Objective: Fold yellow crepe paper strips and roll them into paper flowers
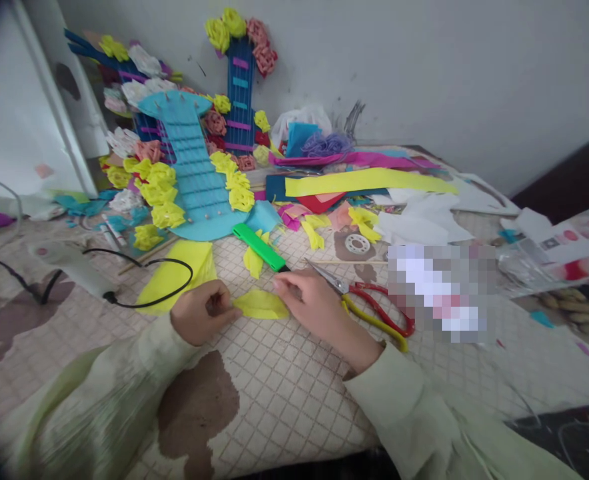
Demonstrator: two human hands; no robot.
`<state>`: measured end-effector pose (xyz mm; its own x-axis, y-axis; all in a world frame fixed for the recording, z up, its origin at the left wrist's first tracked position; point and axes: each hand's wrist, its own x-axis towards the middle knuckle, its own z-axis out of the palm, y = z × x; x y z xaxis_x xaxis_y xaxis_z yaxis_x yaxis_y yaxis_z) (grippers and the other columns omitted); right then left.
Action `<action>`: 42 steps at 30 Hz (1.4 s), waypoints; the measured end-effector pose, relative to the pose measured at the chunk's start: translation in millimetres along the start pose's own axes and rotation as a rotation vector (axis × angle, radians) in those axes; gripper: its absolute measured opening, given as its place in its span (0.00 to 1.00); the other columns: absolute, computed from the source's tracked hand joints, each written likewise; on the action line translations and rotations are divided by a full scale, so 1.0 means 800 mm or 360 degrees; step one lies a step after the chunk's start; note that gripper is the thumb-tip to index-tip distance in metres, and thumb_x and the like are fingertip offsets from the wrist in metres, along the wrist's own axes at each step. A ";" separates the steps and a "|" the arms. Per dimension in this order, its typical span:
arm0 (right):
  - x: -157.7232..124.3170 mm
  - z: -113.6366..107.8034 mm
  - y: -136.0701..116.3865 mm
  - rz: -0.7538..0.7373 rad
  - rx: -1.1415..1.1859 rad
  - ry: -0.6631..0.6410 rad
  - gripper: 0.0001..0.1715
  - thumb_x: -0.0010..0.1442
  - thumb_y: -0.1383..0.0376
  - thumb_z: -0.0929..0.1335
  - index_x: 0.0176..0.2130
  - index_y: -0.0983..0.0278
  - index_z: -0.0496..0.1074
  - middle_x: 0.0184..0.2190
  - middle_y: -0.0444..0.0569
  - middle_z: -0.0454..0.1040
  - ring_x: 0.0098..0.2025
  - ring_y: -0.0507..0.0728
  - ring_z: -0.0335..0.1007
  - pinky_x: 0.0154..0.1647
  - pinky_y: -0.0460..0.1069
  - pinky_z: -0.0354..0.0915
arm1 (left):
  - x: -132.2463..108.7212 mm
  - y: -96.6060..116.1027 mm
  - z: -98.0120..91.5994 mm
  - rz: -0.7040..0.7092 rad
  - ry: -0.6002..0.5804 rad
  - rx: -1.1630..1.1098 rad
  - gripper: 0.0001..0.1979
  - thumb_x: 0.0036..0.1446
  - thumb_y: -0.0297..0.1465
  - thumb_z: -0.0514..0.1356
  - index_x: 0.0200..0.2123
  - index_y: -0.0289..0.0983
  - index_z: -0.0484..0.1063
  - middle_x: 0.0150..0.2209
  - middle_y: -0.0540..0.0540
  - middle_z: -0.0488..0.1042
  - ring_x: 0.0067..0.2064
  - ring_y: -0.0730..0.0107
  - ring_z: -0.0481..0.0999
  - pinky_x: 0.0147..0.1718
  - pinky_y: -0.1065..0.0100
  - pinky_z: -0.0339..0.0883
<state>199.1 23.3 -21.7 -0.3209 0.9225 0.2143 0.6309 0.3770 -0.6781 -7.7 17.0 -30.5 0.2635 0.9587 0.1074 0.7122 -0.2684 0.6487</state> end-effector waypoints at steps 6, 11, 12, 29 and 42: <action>0.020 0.020 -0.018 -0.0038 -0.0110 -0.0245 0.08 0.52 0.63 0.65 0.30 0.64 0.72 0.26 0.47 0.71 0.30 0.52 0.65 0.31 0.48 0.59 | 0.002 -0.004 0.002 0.0118 0.0013 0.0007 0.11 0.40 0.30 0.60 0.17 0.36 0.58 0.16 0.57 0.58 0.19 0.79 0.57 0.19 0.75 0.52; 0.026 0.024 -0.020 0.0157 0.0153 -0.0267 0.02 0.46 0.67 0.66 0.25 0.65 0.68 0.21 0.43 0.66 0.26 0.50 0.61 0.26 0.45 0.56 | 0.001 -0.005 0.002 0.0149 0.0109 -0.0082 0.05 0.42 0.29 0.58 0.22 0.36 0.62 0.18 0.54 0.61 0.21 0.77 0.61 0.22 0.73 0.58; 0.026 0.023 -0.020 0.0228 0.0291 -0.0279 0.03 0.47 0.67 0.66 0.25 0.65 0.67 0.21 0.42 0.65 0.25 0.49 0.60 0.25 0.45 0.56 | 0.000 -0.003 0.003 0.0134 0.0174 -0.0176 0.05 0.43 0.29 0.58 0.26 0.36 0.64 0.21 0.53 0.62 0.23 0.76 0.63 0.24 0.72 0.60; 0.004 0.004 -0.010 0.0019 0.0695 0.0090 0.09 0.55 0.68 0.61 0.38 0.62 0.65 0.33 0.46 0.69 0.36 0.52 0.65 0.39 0.50 0.63 | -0.005 0.020 0.007 -0.0365 -0.0107 -0.1200 0.04 0.47 0.28 0.54 0.27 0.35 0.67 0.21 0.50 0.71 0.23 0.74 0.69 0.21 0.72 0.63; -0.008 0.006 0.003 -0.0557 -0.0326 0.0228 0.09 0.55 0.72 0.61 0.34 0.63 0.68 0.31 0.47 0.69 0.35 0.53 0.64 0.37 0.49 0.63 | -0.002 0.009 -0.001 -0.0185 -0.0036 -0.0793 0.13 0.50 0.30 0.49 0.37 0.34 0.69 0.25 0.49 0.70 0.24 0.73 0.67 0.20 0.72 0.60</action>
<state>199.4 18.2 -28.3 -0.4482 0.7329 0.5119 0.6335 0.6644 -0.3966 -3.8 13.6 -25.5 0.2188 0.9758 0.0008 0.3425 -0.0776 0.9363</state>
